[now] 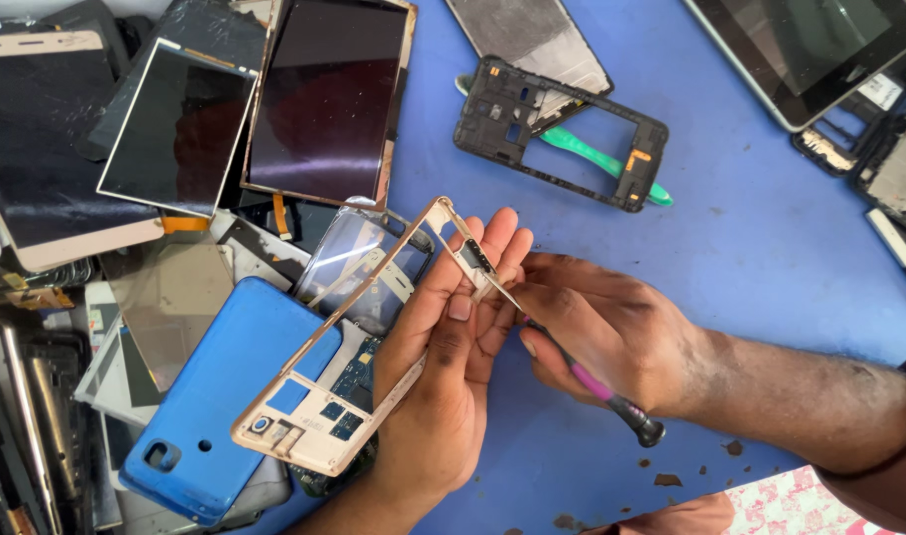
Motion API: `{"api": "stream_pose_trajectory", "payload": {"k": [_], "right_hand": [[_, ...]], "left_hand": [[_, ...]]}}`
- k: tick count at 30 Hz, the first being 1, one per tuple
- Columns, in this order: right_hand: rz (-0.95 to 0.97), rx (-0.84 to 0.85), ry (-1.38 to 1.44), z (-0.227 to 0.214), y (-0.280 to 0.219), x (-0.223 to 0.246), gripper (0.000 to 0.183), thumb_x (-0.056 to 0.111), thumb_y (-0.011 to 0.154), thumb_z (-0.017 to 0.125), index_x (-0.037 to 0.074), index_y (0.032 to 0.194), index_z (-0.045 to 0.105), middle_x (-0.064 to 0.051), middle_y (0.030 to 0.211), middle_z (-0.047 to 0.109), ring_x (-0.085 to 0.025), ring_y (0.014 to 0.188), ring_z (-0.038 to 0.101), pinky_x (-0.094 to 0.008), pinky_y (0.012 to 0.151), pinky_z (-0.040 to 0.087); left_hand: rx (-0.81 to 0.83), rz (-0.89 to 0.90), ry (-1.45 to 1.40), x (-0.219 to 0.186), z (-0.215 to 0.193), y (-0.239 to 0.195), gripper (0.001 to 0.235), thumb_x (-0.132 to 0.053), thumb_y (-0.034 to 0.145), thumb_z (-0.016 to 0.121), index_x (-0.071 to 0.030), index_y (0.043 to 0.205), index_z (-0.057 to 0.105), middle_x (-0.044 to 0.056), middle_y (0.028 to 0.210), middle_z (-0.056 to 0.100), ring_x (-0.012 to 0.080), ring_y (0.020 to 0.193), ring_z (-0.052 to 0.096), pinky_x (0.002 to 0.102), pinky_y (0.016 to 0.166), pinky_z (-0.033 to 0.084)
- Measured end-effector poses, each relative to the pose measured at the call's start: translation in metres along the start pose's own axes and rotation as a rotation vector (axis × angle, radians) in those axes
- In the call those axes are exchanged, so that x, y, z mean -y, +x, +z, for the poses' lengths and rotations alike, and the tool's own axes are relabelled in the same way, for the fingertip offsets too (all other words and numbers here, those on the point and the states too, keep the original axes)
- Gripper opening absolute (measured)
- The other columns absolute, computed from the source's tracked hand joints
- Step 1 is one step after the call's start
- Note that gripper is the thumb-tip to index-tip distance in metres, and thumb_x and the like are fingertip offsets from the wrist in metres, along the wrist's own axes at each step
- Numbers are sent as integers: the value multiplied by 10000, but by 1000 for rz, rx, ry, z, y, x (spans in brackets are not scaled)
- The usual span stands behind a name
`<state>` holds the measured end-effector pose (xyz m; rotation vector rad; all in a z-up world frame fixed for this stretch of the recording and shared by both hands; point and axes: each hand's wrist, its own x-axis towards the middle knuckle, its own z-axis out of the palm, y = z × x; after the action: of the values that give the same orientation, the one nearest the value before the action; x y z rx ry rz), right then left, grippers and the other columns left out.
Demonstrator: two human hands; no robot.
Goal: The person retrieves a smartphone frame from a box and uses a screwdriver to pry and adjust components within the frame. The person repeatedly manipulates the frame and tool on a cluttered workbench filled with disassembled mobile devices.
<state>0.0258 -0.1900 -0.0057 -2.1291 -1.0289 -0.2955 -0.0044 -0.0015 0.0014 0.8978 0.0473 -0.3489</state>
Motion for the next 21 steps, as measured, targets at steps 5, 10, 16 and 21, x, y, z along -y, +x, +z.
{"api": "stream_pose_trajectory", "payload": {"k": [5,10,16,21], "right_hand": [[28,-57,-21,2,-1,-6,300,8,925,706,-86,1185,591,-227,1042,703,-404,956,737,-426,808,625],[80,-12,193,-1,-2,-12,297,67,964,658,-101,1197,584,-243,1047,698,-396,919,732,-447,828,620],[-50,-39,148,-2,6,-13,284,103,979,625,-98,1173,577,-223,1015,699,-432,961,727,-493,935,615],[-75,-13,176,-7,10,-10,229,73,931,629,-81,1096,593,-164,888,683,-404,846,705,-523,915,594]], "left_hand": [[-19,-22,20,5,3,0,558,-229,1115,394,48,1590,298,240,1676,346,324,1532,390,415,1240,350],[-49,15,-84,4,-3,9,541,-214,1102,408,36,1574,316,236,1655,368,353,1531,394,466,1231,375],[-85,59,-156,3,-7,9,517,-169,1106,425,49,1565,329,275,1633,380,393,1515,410,493,1242,374],[-56,54,-145,-2,-6,10,519,-180,1112,415,43,1572,325,271,1637,380,386,1519,412,485,1240,361]]}}
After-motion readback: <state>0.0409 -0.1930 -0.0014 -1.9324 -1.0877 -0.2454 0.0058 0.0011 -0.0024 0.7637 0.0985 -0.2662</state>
